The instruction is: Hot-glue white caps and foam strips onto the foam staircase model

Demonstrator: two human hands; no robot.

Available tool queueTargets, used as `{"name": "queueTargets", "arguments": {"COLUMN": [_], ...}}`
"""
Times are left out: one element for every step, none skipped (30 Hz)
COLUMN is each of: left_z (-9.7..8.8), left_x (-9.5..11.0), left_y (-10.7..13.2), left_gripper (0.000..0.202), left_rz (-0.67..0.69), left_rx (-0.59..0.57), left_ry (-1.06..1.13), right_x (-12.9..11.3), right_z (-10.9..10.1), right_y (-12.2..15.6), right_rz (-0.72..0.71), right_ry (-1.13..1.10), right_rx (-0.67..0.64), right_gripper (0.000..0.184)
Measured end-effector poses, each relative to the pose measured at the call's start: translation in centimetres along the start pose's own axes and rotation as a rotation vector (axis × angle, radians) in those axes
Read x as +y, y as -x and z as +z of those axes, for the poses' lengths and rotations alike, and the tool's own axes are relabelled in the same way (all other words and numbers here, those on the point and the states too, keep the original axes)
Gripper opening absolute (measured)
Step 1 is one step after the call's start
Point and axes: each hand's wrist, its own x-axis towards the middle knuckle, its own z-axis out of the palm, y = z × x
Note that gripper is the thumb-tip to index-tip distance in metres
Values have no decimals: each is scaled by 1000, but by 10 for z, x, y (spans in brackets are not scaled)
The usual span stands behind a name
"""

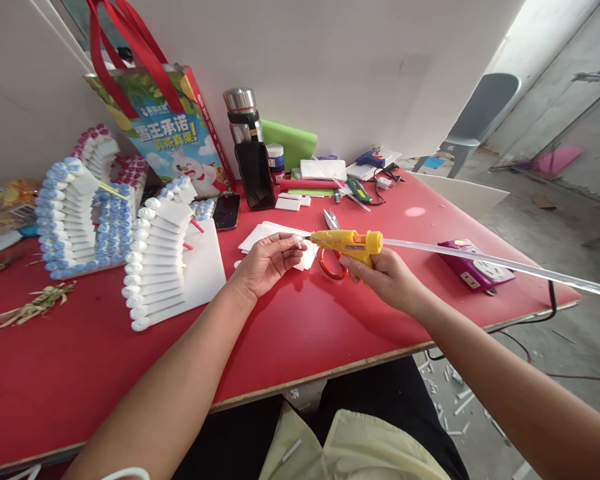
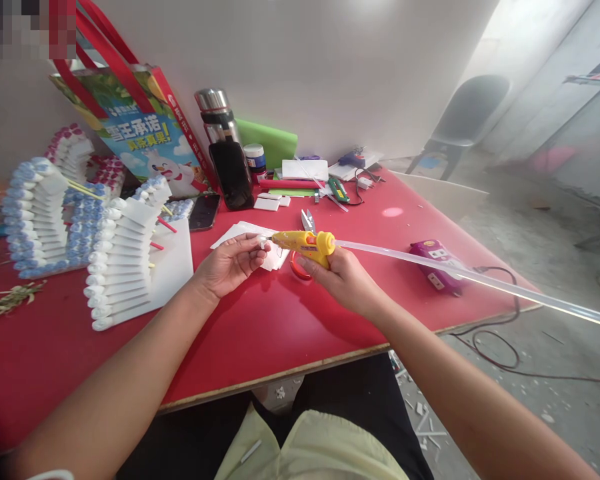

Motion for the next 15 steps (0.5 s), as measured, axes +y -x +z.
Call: {"name": "queueTargets", "arguments": {"left_z": [0,-1,-1,-2,-2,-2,-3,-3,-3,-3,-3,-3,-3,-4,-4], "left_x": [0,0,0,0,0,0,1,1,2,2,3,3,3,4,4], "left_y": [0,0,-1,-1,-1,-2,-2,-2,-2,-2,-2,-2,-2,-1,-1], "left_gripper": [7,7,8,7,7,7,7,7,7,7,7,7,8,8,8], "left_rz": [3,6,8,11,15,19,23,26,26,23,18,11,2,-8,-17], "left_rx": [-11,-20,-25,-25,-20,-12,-4,3,9,12,13,14,14,11,4], "left_ry": [0,-1,-2,-2,-1,0,4,7,10,14,16,20,25,31,38], "right_x": [0,0,0,1,1,0,0,0,-1,-1,-1,0,2,6,12], "right_z": [0,0,0,0,0,0,0,-1,-1,-3,-5,-7,-11,-15,-20], "right_y": [0,1,1,1,2,2,3,3,4,4,4,3,2,0,-3], "right_rz": [1,5,12,19,27,33,39,42,44,44,46,50,57,69,84], "right_ry": [0,-1,-2,-3,-7,-15,-27,-43,-63,-82,-99,-110,-111,-103,-85], "right_rx": [-1,-2,-3,-5,-6,-7,-8,-3,5,17,35,59,91,127,167], "right_gripper": [45,45,46,46,47,47,47,47,46,45,44,43,43,42,42]}}
